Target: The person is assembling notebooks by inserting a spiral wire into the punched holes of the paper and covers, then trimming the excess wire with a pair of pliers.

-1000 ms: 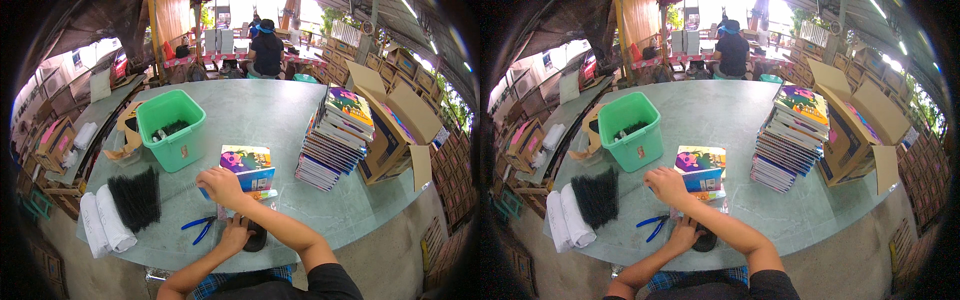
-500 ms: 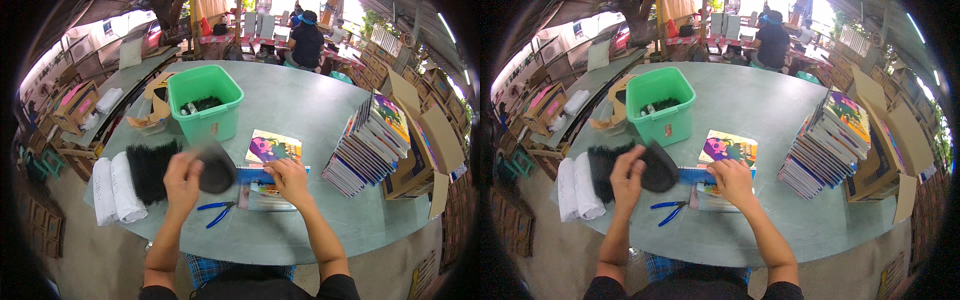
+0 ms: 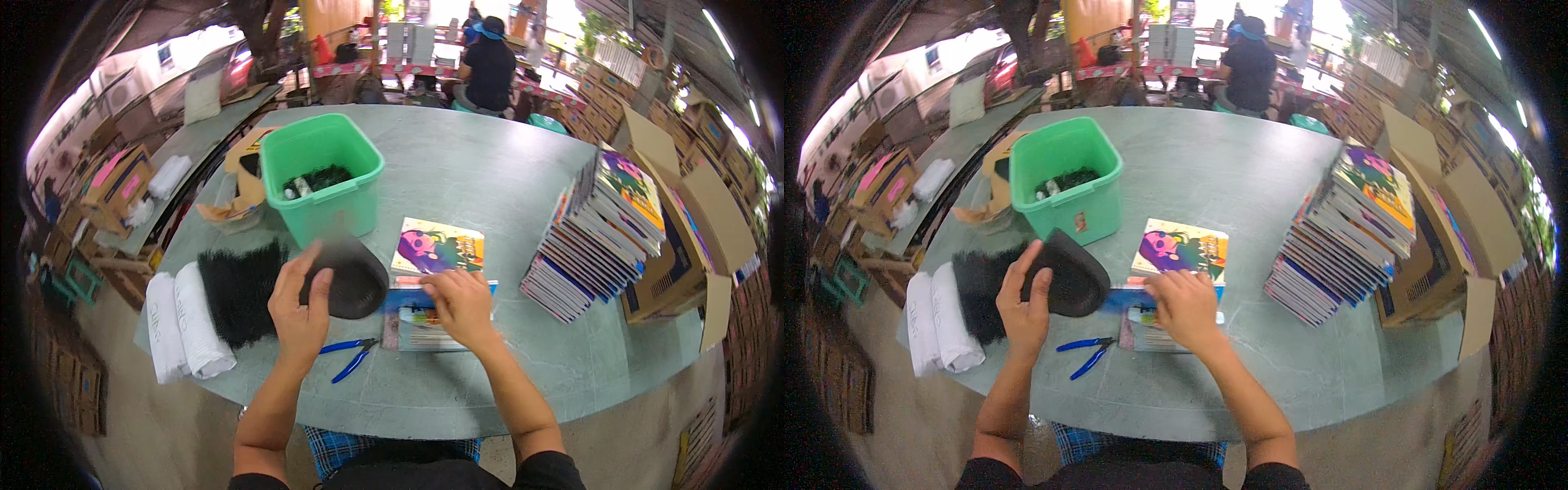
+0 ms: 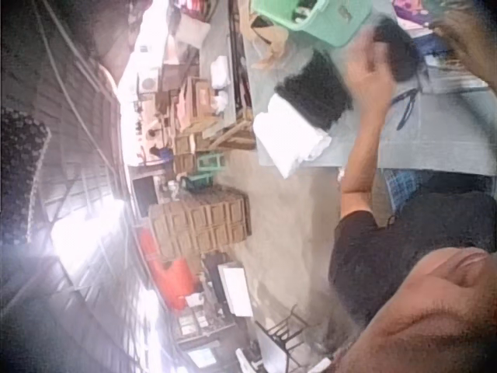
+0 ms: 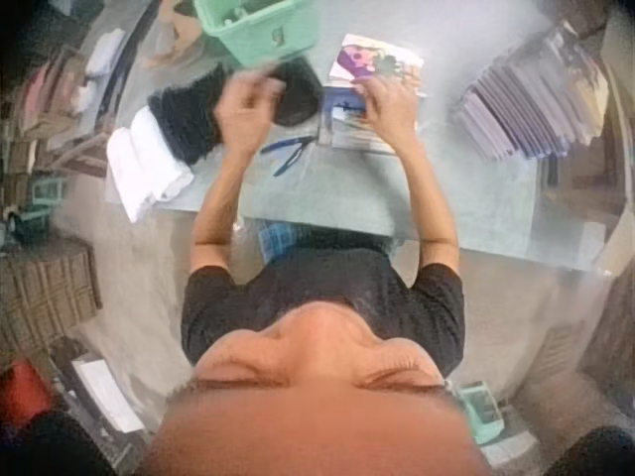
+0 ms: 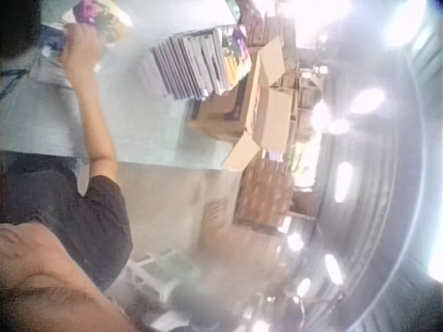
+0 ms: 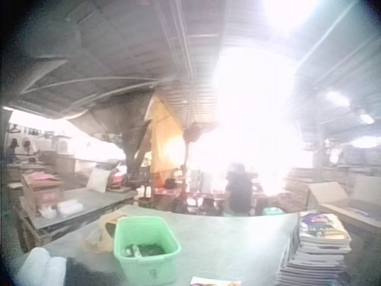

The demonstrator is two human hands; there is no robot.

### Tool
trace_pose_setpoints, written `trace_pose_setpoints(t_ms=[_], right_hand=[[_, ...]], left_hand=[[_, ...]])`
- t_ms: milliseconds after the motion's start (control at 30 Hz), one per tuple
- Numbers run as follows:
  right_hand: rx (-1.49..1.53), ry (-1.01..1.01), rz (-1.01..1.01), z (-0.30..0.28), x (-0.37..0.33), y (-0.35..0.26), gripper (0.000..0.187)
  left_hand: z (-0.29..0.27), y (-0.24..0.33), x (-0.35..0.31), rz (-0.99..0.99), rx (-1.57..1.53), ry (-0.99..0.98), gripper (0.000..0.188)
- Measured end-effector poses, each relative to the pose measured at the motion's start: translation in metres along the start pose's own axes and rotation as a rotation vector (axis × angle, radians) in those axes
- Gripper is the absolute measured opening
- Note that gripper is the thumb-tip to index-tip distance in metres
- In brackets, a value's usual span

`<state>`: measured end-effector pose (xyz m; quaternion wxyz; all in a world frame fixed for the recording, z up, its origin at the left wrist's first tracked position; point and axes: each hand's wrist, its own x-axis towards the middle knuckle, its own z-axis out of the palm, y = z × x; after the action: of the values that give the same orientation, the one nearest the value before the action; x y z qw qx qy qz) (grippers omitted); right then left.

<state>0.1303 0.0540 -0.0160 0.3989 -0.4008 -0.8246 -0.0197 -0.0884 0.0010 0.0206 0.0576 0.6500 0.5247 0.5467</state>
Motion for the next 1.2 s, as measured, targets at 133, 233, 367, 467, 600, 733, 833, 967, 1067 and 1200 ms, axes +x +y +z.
trace_pose_setpoints(t_ms=[133,233,367,467,600,733,833,967,1067,1200], right_hand=[[0.018,0.04,-0.036,0.001,0.005,-0.002,0.008],[-0.027,0.043,-0.036,-0.001,0.001,-0.004,0.009],[0.0,0.022,0.003,-0.006,0.0,0.002,0.012],[-0.089,-0.043,0.014,-0.033,0.0,0.016,0.014],[0.832,-0.125,0.567,-0.035,-0.022,0.051,0.016],[1.044,0.05,0.684,-0.02,-0.036,0.042,0.017],[1.001,0.101,0.701,-0.014,-0.039,0.039,0.017],[0.954,0.163,0.655,-0.01,-0.042,0.035,0.018],[1.023,0.203,0.661,-0.005,-0.044,0.034,0.019],[1.02,0.256,0.683,-0.003,-0.05,0.033,0.019]], left_hand=[[0.004,0.001,-0.004,0.009,0.087,-0.327,0.037],[-0.007,0.02,0.015,-0.012,-0.026,-0.002,0.035],[0.018,0.003,-0.004,-0.018,0.068,-0.47,0.034],[0.004,0.003,0.011,0.029,-0.089,-0.088,0.037],[0.021,0.003,0.005,0.031,0.086,-0.459,0.035],[0.018,0.003,0.021,-0.015,-0.212,0.036,0.034],[0.031,0.0,-0.003,0.026,0.085,-0.619,0.03],[0.025,0.014,0.007,-0.151,-0.244,-0.076,0.032],[0.04,-0.003,-0.005,0.086,-0.084,-0.468,0.031],[0.044,0.004,-0.008,-0.087,-0.184,-0.386,0.031]])
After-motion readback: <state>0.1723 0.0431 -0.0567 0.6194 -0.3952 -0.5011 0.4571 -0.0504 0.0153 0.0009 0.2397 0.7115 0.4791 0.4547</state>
